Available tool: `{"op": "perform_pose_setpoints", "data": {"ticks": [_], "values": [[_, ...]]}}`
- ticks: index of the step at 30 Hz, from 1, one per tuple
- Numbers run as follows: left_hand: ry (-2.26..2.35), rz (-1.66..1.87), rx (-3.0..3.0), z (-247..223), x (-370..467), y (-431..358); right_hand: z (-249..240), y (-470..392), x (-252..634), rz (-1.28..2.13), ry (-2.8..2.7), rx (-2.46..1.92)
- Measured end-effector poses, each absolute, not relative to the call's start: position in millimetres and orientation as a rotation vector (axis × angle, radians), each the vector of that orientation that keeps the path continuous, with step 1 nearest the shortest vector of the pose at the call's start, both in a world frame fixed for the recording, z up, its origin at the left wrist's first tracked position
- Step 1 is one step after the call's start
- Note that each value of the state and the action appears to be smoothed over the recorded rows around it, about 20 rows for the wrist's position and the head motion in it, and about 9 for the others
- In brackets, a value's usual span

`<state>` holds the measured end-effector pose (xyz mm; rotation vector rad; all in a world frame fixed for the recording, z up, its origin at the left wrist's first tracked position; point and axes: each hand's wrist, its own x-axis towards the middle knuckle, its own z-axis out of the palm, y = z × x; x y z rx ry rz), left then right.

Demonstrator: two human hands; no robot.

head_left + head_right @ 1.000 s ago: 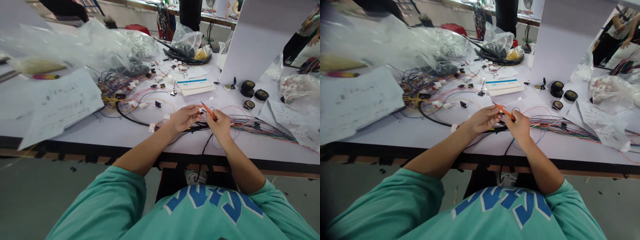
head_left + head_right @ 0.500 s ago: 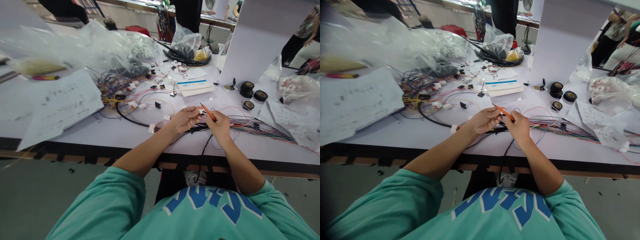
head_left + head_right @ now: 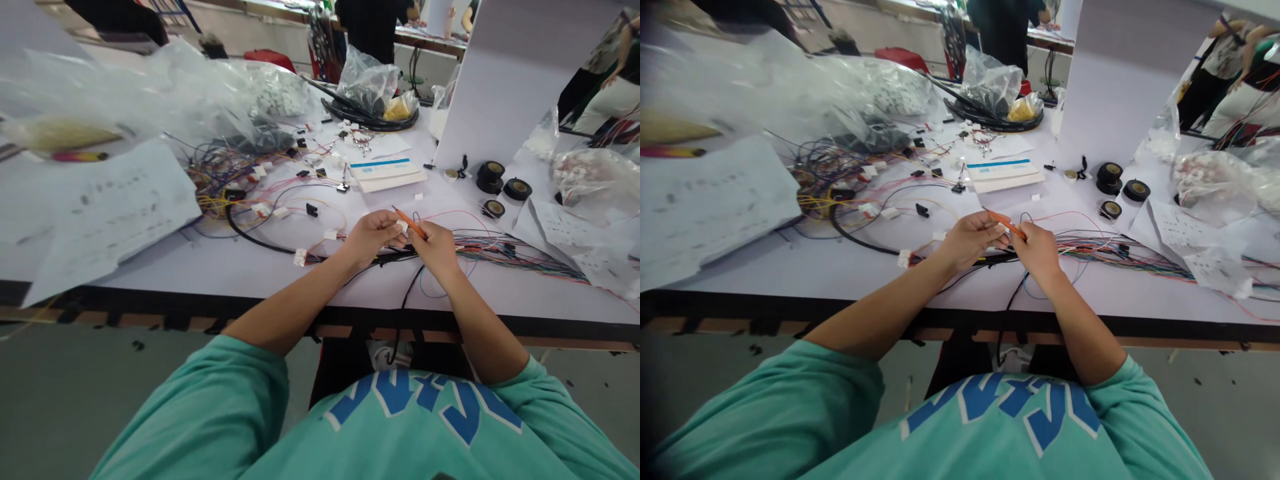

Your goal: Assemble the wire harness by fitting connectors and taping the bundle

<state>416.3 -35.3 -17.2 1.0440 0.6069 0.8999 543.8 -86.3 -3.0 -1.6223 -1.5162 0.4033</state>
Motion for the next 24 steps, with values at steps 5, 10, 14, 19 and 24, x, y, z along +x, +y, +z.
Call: {"op": "perform_pose_setpoints", "data": {"ticks": [5,10,14,19,24], "values": [[0.626,0.884,1.014,-18,415,-32,-10,-79,552,0.723,-1.356,-1.576],[0.643,0.893,1.058,-16,414,-32,-18,-77,552,0.63,-1.346,-1.503],[0.656,0.884,1.137,-15,412,-33,-18,-78,551,0.661,-1.354,-1.461],[0.705,0.881,1.274,-15,412,-34,-18,-78,551,0.698,-1.363,-1.457],[0.754,0.886,1.355,-11,411,-36,-22,-76,550,0.683,-1.349,-1.47]]}}
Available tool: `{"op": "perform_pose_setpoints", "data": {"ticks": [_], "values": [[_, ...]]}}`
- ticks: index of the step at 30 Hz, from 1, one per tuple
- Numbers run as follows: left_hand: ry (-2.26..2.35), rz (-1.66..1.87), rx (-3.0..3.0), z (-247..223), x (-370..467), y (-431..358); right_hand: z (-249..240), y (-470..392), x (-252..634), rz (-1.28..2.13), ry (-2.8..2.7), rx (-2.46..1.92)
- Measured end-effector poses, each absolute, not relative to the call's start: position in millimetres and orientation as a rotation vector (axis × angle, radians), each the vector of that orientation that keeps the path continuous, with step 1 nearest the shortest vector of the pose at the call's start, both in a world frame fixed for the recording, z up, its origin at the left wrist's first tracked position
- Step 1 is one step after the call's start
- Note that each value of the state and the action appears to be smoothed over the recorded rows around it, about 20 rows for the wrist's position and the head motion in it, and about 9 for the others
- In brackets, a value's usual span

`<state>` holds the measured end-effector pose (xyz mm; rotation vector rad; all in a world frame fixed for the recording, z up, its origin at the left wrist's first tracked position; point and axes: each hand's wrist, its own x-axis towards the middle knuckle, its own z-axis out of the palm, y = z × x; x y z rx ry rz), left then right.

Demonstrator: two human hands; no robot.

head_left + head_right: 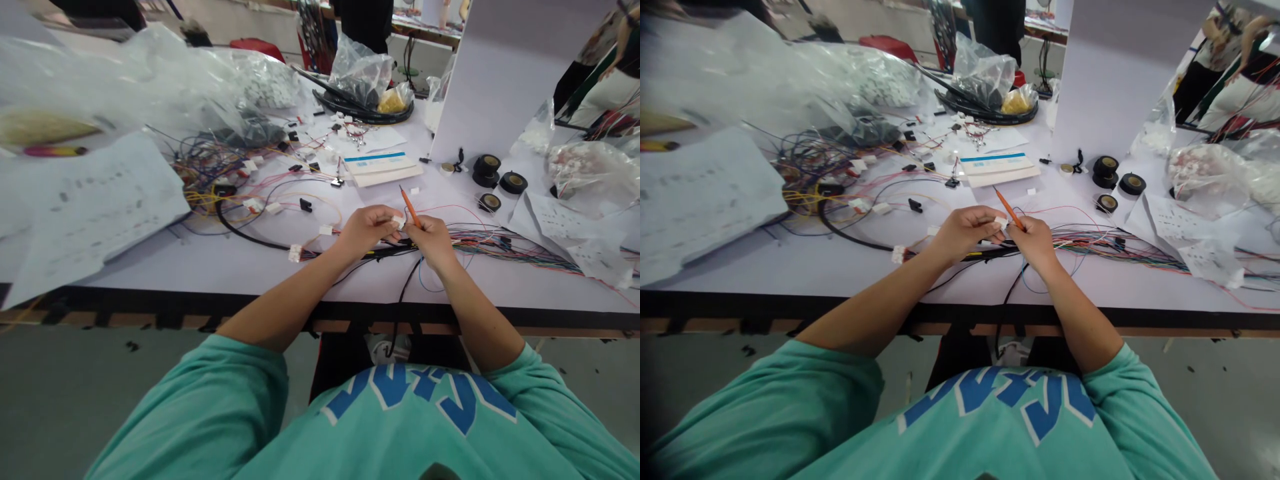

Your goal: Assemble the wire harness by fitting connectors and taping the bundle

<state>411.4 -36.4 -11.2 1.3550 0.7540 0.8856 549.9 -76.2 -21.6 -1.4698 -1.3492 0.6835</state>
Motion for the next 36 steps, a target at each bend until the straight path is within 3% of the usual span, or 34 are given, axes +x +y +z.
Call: {"op": "perform_pose_setpoints", "data": {"ticks": [5,12,21,29,36], "values": [[0.777,0.888,1.388,-11,412,-37,-24,-76,547,0.757,-1.285,-1.436],[0.753,0.945,1.228,-11,411,-26,-6,-74,552,1.15,-1.134,-1.413],[0.782,1.131,0.81,1,394,3,24,-120,609,0.564,-1.43,-1.446],[0.774,1.292,0.498,-15,393,29,-23,-179,631,0.372,-2.151,-1.88],[0.92,1.17,0.396,-29,379,48,-31,-158,639,0.111,-2.3,-1.831]]}}
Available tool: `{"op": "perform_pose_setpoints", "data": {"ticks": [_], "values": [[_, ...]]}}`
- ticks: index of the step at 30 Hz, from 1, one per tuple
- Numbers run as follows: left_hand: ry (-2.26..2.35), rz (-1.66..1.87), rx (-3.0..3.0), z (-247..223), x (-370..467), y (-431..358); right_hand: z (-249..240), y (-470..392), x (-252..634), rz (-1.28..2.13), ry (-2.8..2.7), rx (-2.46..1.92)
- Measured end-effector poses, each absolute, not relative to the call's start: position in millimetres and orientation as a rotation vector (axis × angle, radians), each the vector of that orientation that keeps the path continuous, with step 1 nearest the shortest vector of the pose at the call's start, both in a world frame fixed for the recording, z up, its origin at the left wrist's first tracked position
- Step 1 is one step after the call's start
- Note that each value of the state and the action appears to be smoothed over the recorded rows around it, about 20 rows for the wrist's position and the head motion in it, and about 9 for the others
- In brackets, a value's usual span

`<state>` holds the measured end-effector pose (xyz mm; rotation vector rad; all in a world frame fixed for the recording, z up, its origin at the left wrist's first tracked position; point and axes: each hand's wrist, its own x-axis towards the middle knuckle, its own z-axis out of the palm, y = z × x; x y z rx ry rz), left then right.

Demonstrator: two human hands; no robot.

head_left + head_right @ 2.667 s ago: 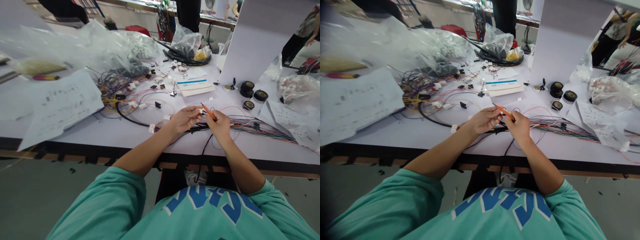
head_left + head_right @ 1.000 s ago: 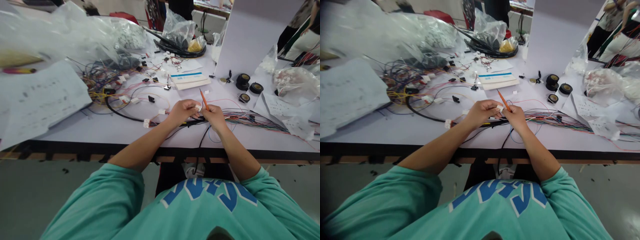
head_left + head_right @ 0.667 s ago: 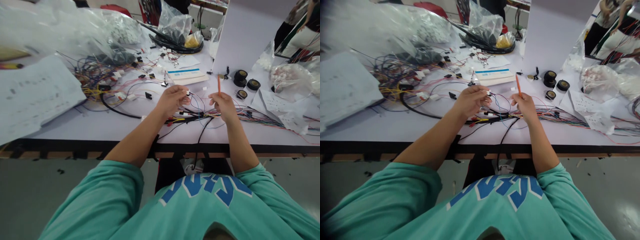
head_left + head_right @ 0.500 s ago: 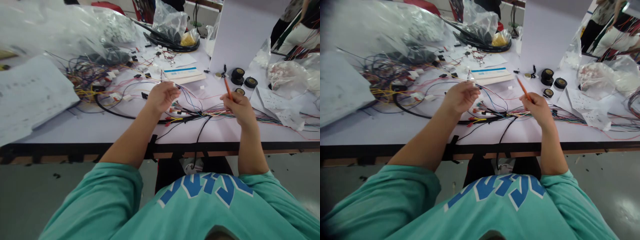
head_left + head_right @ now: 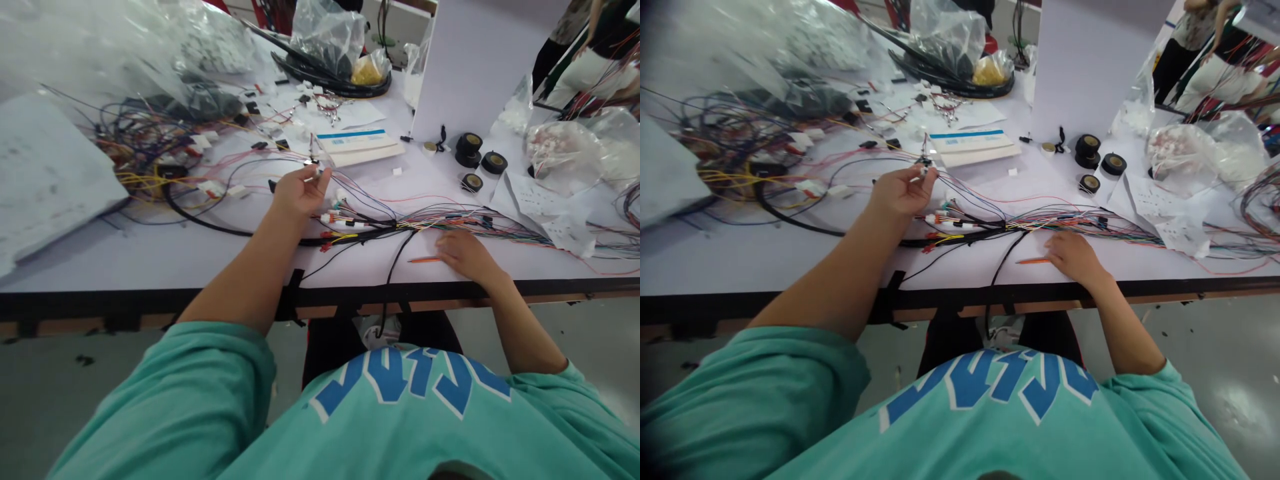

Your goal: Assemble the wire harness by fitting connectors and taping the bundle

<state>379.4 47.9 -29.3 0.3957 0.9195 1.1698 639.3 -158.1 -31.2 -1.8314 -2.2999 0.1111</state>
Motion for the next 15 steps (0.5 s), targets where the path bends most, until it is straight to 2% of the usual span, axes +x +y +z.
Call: {"op": "perform_pose_setpoints", "data": {"ticks": [5,9,15], "values": [[0.968,1.194,0.404,-28,380,47,-21,-122,621,-0.024,-2.361,-1.756],[0.947,1.228,0.352,-23,382,43,-16,-99,612,-0.131,-2.37,-1.921],[0.89,1.266,0.374,-24,381,45,-16,-85,623,0.044,-2.301,-1.826]]}}
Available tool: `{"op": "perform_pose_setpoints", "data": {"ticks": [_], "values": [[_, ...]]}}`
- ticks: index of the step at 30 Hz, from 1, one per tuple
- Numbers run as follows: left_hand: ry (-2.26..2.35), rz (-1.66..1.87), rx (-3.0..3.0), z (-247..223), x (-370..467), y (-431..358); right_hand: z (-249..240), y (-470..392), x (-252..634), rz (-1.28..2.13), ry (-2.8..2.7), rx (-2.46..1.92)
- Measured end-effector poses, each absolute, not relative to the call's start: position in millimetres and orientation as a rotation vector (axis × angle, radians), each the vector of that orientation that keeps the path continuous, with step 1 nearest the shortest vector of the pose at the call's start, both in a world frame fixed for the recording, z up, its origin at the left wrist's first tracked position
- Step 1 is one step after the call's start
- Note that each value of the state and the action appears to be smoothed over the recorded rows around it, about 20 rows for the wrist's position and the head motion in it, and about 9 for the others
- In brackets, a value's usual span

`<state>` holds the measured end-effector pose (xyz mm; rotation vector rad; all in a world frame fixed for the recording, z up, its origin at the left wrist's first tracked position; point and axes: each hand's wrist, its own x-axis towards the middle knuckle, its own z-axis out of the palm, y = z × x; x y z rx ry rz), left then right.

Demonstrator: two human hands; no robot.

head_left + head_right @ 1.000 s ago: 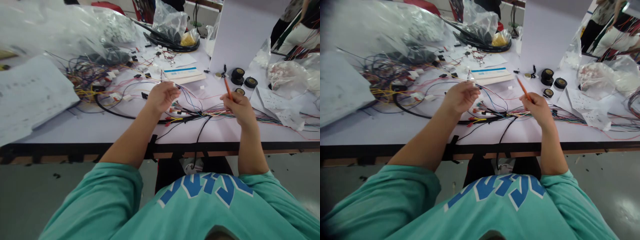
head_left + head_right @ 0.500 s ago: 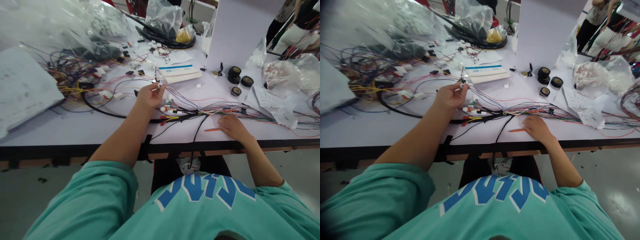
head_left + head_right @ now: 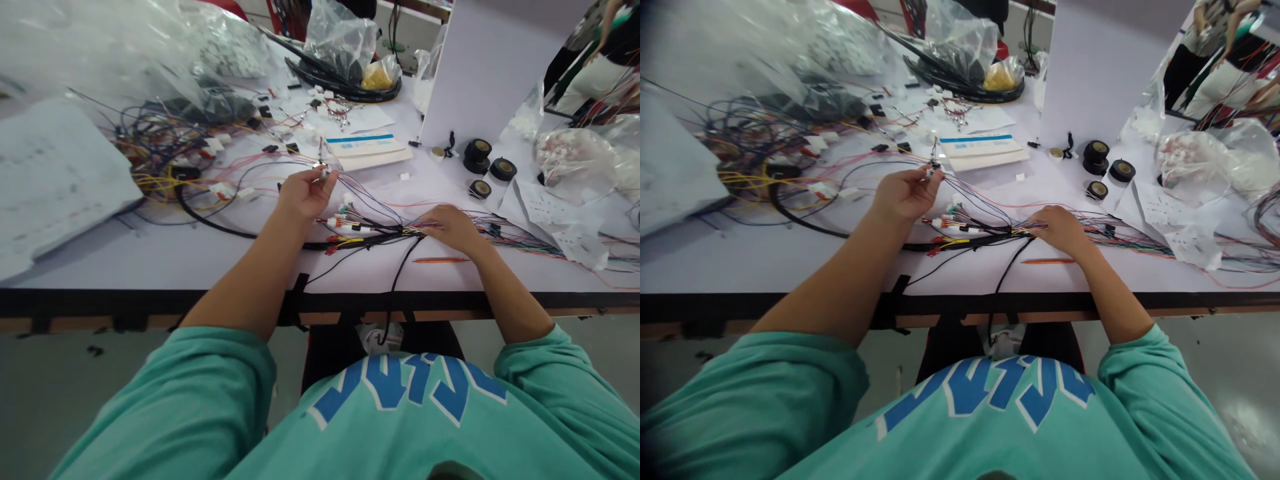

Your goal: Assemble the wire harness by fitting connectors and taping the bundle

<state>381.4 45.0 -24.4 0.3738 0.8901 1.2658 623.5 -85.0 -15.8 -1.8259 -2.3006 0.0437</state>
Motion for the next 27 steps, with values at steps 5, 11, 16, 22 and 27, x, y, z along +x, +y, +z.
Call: {"op": "perform_pose_setpoints", "data": {"ticks": [5,11,16,22,27], "values": [[0.814,1.302,0.409,-22,380,42,-16,-81,605,-0.009,-2.335,-1.784],[0.691,1.308,0.485,-8,380,28,-24,-74,600,0.213,-2.384,-1.948],[0.707,1.226,0.695,-8,384,21,-29,-72,609,0.509,-2.16,-1.791],[0.877,1.108,0.998,-15,392,12,-30,-72,612,0.672,-2.09,-1.677],[1.066,1.067,1.088,-11,396,3,-28,-76,607,0.544,-2.223,-1.715]]}}
